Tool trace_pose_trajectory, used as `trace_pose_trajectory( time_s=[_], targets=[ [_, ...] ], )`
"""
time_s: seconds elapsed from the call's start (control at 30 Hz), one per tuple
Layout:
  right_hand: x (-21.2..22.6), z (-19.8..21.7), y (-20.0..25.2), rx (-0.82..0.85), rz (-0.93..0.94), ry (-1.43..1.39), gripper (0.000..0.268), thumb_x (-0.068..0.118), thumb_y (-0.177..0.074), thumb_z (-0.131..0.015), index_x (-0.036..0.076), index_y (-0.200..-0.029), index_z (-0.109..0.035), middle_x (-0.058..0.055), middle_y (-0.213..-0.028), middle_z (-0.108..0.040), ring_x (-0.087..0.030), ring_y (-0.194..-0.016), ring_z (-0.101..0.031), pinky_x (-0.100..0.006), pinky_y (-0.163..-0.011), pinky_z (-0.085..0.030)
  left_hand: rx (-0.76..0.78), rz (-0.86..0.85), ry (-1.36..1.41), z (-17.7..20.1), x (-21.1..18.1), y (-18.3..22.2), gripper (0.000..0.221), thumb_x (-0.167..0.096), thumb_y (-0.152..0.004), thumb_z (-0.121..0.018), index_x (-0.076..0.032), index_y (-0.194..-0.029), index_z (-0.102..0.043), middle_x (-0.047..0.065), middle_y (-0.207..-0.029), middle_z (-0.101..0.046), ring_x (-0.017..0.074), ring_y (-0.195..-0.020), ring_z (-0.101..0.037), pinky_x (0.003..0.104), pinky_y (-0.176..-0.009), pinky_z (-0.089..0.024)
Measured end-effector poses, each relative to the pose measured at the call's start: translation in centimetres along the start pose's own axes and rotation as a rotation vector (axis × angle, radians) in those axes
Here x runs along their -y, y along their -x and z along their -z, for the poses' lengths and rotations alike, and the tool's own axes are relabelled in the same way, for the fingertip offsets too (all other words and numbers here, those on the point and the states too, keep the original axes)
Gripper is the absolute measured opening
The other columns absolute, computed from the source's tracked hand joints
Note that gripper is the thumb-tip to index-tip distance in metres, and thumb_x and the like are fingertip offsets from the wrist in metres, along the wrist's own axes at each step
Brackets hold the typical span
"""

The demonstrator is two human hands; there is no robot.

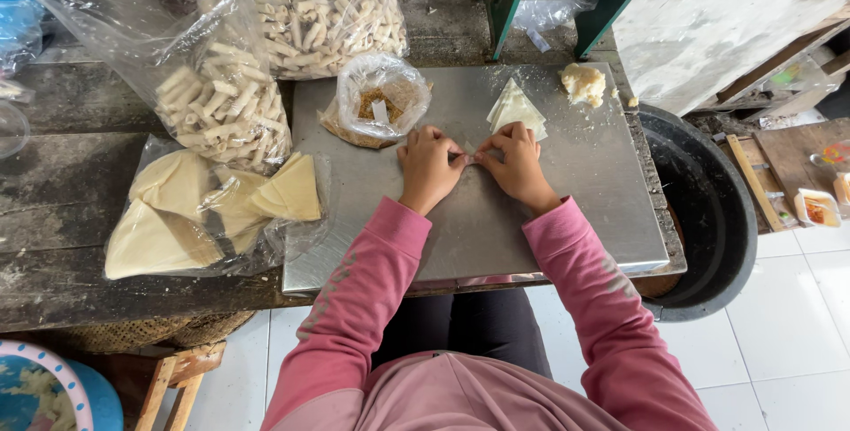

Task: The person repeatedly folds triangular dumpling wrappers into filled dumplings. They scoop a small amount of filling from a plastic bag, place it on a wrapper, fold the wrapper into a triangle, and set the finished dumpling aside. The process is repeated continuously.

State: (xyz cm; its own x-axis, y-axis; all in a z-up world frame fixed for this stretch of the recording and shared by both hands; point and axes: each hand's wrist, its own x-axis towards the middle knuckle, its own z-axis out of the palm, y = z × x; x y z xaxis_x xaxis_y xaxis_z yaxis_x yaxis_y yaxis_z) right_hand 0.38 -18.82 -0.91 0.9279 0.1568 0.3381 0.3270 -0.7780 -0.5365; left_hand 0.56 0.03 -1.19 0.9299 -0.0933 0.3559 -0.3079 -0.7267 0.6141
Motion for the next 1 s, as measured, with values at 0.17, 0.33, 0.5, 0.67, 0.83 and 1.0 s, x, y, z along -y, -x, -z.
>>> trace_pose_trajectory(
  time_s=[0.17, 0.33, 0.5, 0.67, 0.83, 1.0],
  targets=[
    [3.1, -0.6, 2.6, -0.112, 0.106, 0.33, 0.035, 0.004, -0.082, -0.067, 0.022, -0.111, -0.077, -0.006, -0.13, -0.056, -0.029, -0.128, -0.048, -0.047, -0.106, -0.035, -0.137, -0.031, 0.019, -0.4, 0.2, -0.1, 0.022, -0.022, -0.08, -0.079, -0.017, -0.1, -0.07, 0.008, -0.111, -0.059, 0.0319, -0.114, -0.054, 0.053, -0.092, -0.037],
    [3.9, -1.1, 4.2, -0.047, 0.174, 0.607, 0.058, 0.001, -0.082, -0.059, 0.018, -0.136, -0.066, -0.013, -0.152, -0.046, -0.033, -0.144, -0.037, -0.056, -0.112, -0.028, -0.22, -0.06, 0.072, -0.8, 1.0, -0.4, 0.014, -0.015, -0.091, -0.072, -0.017, -0.103, -0.067, 0.009, -0.11, -0.059, 0.0325, -0.11, -0.056, 0.05, -0.093, -0.041],
    [1.9, -3.1, 0.7, 0.001, 0.159, 0.646, 0.055, 0.007, -0.091, -0.059, 0.019, -0.145, -0.055, -0.019, -0.165, -0.029, -0.039, -0.154, -0.023, -0.067, -0.118, -0.014, -0.22, -0.105, 0.05, -1.1, 1.2, -0.5, 0.014, -0.01, -0.089, -0.069, -0.016, -0.102, -0.069, 0.008, -0.108, -0.06, 0.0323, -0.11, -0.057, 0.049, -0.092, -0.042],
    [0.1, -3.3, -3.0, 0.234, 0.126, 0.61, 0.069, 0.006, -0.085, -0.061, 0.019, -0.151, -0.046, -0.022, -0.168, -0.011, -0.048, -0.153, -0.009, -0.073, -0.113, -0.006, -0.183, -0.107, -0.015, -0.8, 1.2, -0.2, 0.022, -0.01, -0.084, -0.07, -0.015, -0.106, -0.072, 0.008, -0.109, -0.06, 0.031, -0.111, -0.057, 0.048, -0.092, -0.042],
    [-2.2, -0.9, -4.4, 0.139, 0.042, 0.311, 0.093, -0.014, -0.073, -0.052, 0.024, -0.158, -0.047, -0.024, -0.164, -0.019, -0.049, -0.148, -0.02, -0.063, -0.115, -0.016, -0.193, -0.188, -0.066, -0.7, 0.6, -0.5, 0.028, -0.022, -0.079, -0.079, -0.014, -0.105, -0.075, 0.008, -0.109, -0.061, 0.0313, -0.107, -0.054, 0.048, -0.091, -0.04],
    [-5.0, 1.9, -3.1, -0.154, -0.052, -0.08, 0.046, 0.006, -0.086, -0.071, 0.021, -0.129, -0.071, -0.011, -0.138, -0.055, -0.034, -0.131, -0.048, -0.05, -0.11, -0.035, -0.136, -0.202, -0.173, -1.1, -0.5, -2.1, 0.017, -0.025, -0.085, -0.08, -0.012, -0.094, -0.075, 0.006, -0.109, -0.063, 0.0268, -0.106, -0.057, 0.045, -0.091, -0.04]
  ],
)
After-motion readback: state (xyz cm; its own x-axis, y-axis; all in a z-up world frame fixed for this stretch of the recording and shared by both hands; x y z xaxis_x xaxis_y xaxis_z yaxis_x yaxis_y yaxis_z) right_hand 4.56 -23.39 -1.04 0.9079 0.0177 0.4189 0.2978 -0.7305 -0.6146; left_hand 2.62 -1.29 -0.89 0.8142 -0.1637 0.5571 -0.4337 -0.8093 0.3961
